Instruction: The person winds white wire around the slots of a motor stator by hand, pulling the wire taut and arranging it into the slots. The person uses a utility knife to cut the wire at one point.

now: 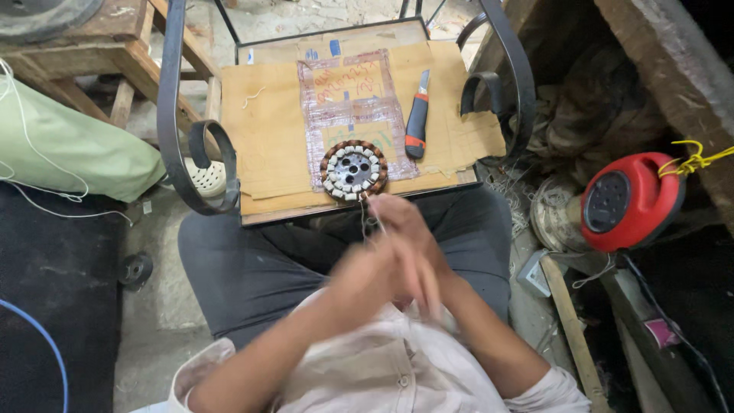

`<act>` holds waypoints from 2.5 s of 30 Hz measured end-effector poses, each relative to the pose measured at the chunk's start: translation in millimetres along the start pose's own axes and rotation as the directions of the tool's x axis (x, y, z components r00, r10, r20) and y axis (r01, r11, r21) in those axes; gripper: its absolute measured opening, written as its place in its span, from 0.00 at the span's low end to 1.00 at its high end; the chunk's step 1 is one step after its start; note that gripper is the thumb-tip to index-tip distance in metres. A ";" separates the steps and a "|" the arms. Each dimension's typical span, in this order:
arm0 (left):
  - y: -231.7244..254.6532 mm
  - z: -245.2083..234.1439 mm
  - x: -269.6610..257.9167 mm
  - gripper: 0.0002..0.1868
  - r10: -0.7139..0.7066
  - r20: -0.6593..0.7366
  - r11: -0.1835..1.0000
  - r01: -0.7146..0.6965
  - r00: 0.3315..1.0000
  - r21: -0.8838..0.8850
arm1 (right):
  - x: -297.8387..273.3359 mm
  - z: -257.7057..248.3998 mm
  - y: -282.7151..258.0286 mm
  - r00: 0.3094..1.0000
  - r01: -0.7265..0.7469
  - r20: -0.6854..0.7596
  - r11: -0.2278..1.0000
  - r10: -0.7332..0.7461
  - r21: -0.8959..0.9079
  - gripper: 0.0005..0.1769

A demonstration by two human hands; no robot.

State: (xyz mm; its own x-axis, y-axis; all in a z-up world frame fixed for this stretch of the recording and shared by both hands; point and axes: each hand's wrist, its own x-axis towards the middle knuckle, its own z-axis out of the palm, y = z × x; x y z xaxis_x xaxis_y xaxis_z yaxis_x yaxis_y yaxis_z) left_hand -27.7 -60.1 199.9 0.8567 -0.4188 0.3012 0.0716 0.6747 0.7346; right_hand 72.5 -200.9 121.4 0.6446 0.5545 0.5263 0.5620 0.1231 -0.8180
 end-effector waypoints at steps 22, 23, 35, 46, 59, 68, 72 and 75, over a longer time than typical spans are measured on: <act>-22.3 -48.0 -38.4 0.20 -0.347 -0.405 0.937 0.294 0.846 -0.188 | -70.8 -16.3 -90.8 0.482 0.033 0.696 0.805 -0.532 0.592 0.21; -25.8 -40.6 -37.7 0.21 -0.222 -0.446 0.956 0.284 0.867 0.078 | -64.0 -20.7 -88.6 0.567 0.101 0.558 0.723 -0.606 0.683 0.20; -23.9 36.9 -54.1 0.08 -0.330 0.188 0.254 -0.105 0.925 0.962 | -7.5 1.9 -22.7 0.799 -0.585 0.214 0.645 0.562 0.491 0.17; -27.1 -45.9 -25.1 0.26 -0.274 -0.600 0.889 0.436 0.752 0.141 | -93.7 -86.0 -78.1 0.269 -0.041 0.797 0.820 -0.541 0.571 0.24; -18.7 47.1 -38.6 0.11 -0.261 0.217 0.272 -0.144 0.941 0.951 | -16.9 -10.9 -24.6 0.823 -0.567 0.290 0.749 0.489 0.343 0.16; -28.4 -61.6 -52.5 0.17 0.018 -0.478 0.380 0.436 0.878 0.816 | -43.4 -65.3 -126.5 0.914 -0.068 0.402 0.953 -0.060 0.296 0.19; -54.7 -97.6 -47.9 0.17 0.164 -0.572 0.611 0.373 0.804 0.699 | -45.8 -74.5 -132.4 0.697 0.149 0.592 0.890 -0.403 0.431 0.24; -62.4 -108.3 -38.2 0.14 0.178 -0.687 0.589 0.484 0.704 0.648 | -53.1 -72.0 -123.9 0.643 0.113 0.638 0.876 -0.425 0.470 0.29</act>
State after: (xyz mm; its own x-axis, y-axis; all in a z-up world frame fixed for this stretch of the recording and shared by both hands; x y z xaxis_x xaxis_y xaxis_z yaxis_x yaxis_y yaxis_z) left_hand -9.6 -20.5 76.8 0.9671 0.2429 -0.0753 0.1256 -0.1988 0.9720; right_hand 6.0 -304.8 211.6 -0.1550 0.8289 0.5375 0.3211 0.5569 -0.7660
